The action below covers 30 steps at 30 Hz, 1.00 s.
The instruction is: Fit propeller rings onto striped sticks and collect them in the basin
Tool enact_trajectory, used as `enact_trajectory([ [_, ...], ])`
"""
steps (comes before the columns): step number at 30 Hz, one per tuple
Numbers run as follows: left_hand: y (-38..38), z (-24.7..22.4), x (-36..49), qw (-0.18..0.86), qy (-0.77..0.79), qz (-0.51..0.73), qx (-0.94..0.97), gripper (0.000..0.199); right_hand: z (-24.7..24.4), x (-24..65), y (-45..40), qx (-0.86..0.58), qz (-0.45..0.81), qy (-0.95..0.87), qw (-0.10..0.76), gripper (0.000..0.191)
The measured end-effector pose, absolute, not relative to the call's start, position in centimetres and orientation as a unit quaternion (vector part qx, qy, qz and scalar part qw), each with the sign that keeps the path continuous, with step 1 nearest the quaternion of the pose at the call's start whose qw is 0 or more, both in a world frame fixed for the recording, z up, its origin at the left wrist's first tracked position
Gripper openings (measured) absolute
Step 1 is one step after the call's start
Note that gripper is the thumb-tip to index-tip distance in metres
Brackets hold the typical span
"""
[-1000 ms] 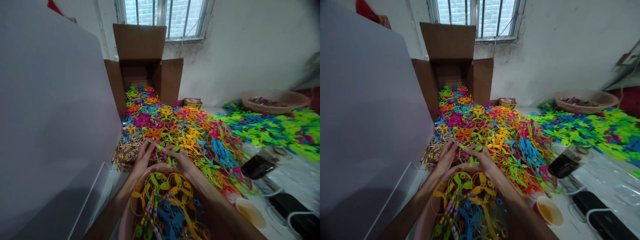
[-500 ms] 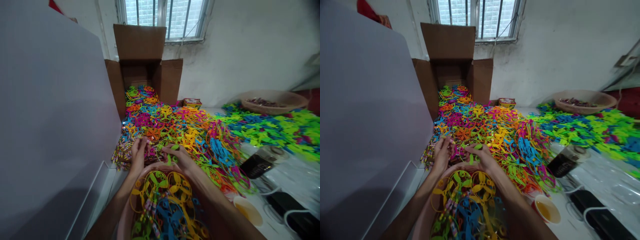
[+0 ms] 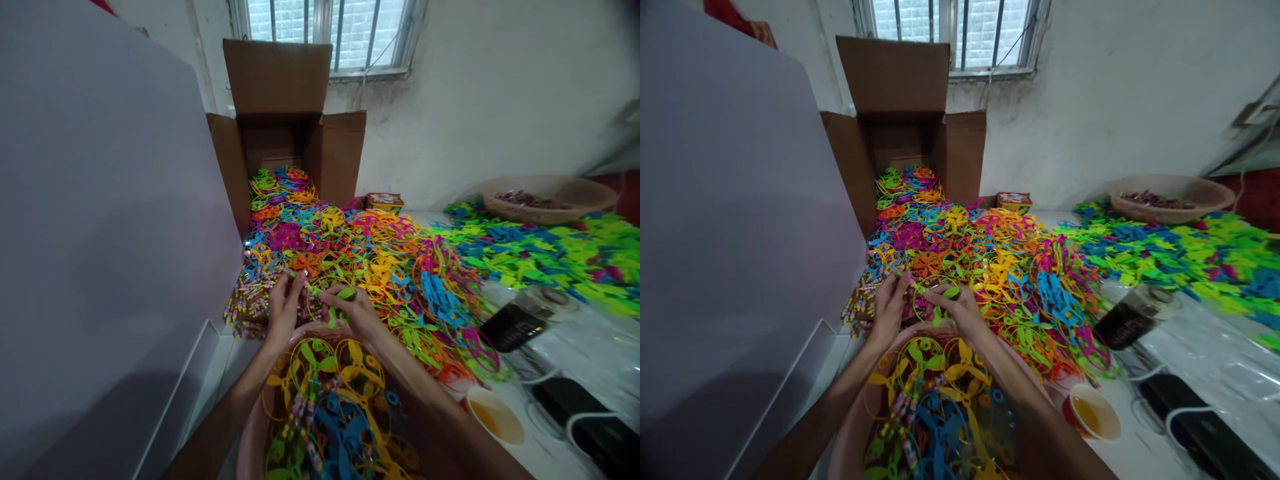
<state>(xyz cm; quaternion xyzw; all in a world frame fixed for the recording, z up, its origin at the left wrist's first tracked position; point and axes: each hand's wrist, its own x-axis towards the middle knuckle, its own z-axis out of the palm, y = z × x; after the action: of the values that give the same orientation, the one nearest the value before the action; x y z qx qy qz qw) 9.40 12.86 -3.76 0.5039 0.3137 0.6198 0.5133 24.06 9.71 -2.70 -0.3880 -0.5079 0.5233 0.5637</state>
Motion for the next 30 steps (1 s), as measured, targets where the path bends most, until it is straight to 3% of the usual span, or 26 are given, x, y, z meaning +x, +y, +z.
enact_trajectory([
  [10, 12.6, -3.8, 9.6, 0.454, 0.362, 0.640, 0.504, 0.040, -2.7, 22.9, 9.4, -0.413, 0.473, -0.530, 0.570, 0.032],
  [16, 12.7, -4.3, 9.4, 0.497, 0.363, 0.641, 0.458, 0.044, -2.4, 22.1, 9.2, -0.420, 0.479, -0.514, 0.574, 0.033],
  [30, 12.5, -4.4, 9.7, 0.432, 0.363, 0.657, 0.499, 0.036, -2.9, 20.7, 8.1, -0.446, 0.440, -0.473, 0.620, 0.029],
])
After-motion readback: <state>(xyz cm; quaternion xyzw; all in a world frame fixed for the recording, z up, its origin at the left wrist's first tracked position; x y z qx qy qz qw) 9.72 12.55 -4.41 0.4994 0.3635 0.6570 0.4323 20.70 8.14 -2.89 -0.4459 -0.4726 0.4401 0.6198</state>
